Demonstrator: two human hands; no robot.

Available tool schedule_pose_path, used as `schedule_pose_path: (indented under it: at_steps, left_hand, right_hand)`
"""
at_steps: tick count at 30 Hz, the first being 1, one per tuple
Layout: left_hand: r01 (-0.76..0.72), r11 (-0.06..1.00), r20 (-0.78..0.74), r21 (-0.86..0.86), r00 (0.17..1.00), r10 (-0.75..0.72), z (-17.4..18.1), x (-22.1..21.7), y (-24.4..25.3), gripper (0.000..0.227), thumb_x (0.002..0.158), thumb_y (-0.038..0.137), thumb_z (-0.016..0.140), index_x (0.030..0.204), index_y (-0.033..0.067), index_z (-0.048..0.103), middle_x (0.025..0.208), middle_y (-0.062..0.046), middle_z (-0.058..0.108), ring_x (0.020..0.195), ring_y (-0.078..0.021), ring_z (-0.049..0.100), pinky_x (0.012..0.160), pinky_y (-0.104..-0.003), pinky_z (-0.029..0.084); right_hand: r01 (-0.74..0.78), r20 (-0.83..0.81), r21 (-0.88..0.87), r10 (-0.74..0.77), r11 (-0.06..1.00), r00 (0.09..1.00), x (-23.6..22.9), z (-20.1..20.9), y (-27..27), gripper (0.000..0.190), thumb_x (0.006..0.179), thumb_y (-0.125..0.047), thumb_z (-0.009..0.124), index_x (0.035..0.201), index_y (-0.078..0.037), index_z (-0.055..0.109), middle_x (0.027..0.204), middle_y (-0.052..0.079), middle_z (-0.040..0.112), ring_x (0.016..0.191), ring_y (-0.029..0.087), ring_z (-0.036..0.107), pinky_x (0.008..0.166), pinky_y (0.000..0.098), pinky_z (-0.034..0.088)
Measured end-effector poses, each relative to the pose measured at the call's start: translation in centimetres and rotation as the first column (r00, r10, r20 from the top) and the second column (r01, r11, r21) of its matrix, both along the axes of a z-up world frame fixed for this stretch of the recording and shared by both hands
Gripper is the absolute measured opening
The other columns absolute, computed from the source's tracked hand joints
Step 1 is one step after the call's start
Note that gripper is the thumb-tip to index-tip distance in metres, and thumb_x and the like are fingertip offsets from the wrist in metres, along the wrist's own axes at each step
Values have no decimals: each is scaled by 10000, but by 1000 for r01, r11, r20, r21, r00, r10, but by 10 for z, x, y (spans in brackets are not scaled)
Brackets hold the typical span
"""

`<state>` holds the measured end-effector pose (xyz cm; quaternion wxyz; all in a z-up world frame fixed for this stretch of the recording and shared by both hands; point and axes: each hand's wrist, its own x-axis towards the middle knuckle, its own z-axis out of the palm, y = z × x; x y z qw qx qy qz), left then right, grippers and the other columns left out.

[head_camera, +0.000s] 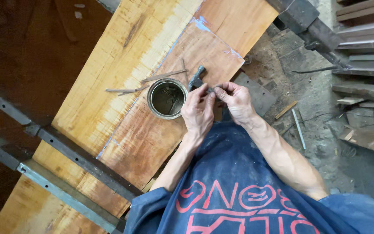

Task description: The person scrapes a crack in a wooden plank, retrieves a hammer and nails, and hammers nails into the crack. They then open a can of filler, retrieve a putty knife, and apply filler into the crack.

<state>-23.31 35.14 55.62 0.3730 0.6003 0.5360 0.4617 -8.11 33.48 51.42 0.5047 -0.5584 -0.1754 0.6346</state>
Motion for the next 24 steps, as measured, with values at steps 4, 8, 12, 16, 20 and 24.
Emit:
schedule_pose_path:
  at_steps: [4,8,12,16,20,24]
  left_hand:
    - [-27,987,-212,157,975,60,3,7,5,332,891,120,809,1194,34,704,1118,-173,711,1034,-324,701,916,-386,567]
    - [-72,997,-189,19,979,74,-7,-4,-3,291,904,124,806,1165,23,724,1096,-143,740,982,-262,718,881,-335,571]
    - [-34,976,144,-217,987,67,-31,-7,-12,246,955,105,768,1170,-7,726,1098,-91,742,977,-152,704,877,-274,577]
    - [-36,945,467,-325,863,193,-51,9,-10,208,984,67,729,1164,-38,721,1107,-60,723,998,-102,667,895,-252,547]
    - [-27,945,495,-325,847,195,-60,18,-10,198,998,67,720,1164,-42,712,1110,-73,722,1009,-111,667,919,-260,548]
    - [-59,933,480,-355,845,236,-65,19,2,186,1015,112,688,1150,-15,690,1052,-58,727,912,-95,665,847,-246,552]
  right_hand:
    - [-9,-27,15,10,1000,1000,10,-7,4,186,927,-169,789,1029,-27,724,898,17,736,729,67,658,625,213,535]
    - [-78,-154,-38,71,996,986,6,-12,9,172,919,-174,781,1020,-46,726,871,4,727,677,80,636,609,220,534]
    - [-201,-280,-43,181,979,943,-1,-16,15,172,960,-219,743,1009,-56,723,862,-6,718,729,63,654,630,217,540]
    - [-209,-280,-46,189,977,941,4,-14,24,172,953,-226,740,1018,-67,732,863,-22,714,725,54,636,625,215,531]
    - [-203,-217,-84,181,976,959,9,-11,26,208,963,-237,745,1036,-43,728,854,-9,707,687,62,617,608,216,514]
    - [-291,238,22,277,957,931,17,-3,22,358,935,-257,746,1252,-110,668,950,21,699,785,85,654,644,269,561]
